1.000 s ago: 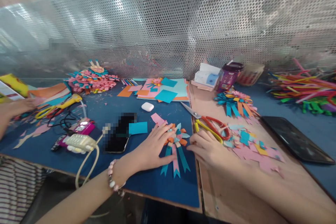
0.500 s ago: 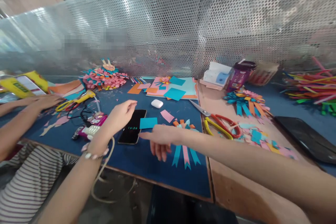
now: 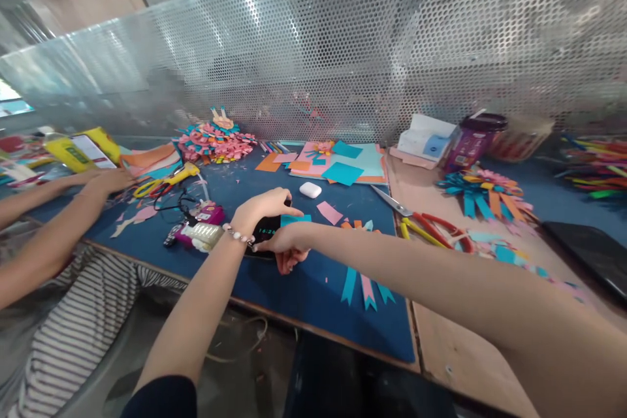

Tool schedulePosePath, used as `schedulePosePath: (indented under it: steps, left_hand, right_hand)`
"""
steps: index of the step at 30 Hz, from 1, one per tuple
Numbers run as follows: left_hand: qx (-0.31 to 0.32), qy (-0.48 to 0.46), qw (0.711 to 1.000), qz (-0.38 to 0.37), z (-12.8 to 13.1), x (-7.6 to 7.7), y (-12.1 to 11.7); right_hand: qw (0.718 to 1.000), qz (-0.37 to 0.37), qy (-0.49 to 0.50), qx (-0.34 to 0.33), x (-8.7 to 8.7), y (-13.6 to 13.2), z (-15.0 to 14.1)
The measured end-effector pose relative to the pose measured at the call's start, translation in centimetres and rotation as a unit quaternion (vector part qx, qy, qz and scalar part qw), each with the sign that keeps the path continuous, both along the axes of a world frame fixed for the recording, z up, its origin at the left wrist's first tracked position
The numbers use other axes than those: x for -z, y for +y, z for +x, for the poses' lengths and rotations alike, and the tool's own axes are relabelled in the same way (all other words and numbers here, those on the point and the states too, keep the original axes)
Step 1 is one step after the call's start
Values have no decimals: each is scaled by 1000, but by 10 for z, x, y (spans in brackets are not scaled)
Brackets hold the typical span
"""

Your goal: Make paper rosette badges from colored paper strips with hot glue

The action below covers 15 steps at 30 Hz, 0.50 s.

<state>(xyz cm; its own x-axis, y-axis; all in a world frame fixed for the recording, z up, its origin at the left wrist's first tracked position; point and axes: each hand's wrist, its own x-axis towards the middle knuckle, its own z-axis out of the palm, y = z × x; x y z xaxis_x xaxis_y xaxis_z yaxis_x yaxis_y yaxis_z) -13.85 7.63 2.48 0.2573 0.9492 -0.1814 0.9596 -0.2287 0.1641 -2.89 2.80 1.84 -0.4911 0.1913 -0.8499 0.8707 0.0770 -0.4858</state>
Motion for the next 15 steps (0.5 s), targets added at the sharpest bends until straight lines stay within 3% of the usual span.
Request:
schedulePosePath:
  steps: [9, 15]
  left_hand:
    - [49, -3, 999, -11, 7, -5, -3]
    - [50, -11, 999, -8, 8, -3, -4]
  right_hand:
    - [1000, 5, 11, -2, 5, 5, -3]
    - [1000, 9, 1, -9, 3, 4, -3]
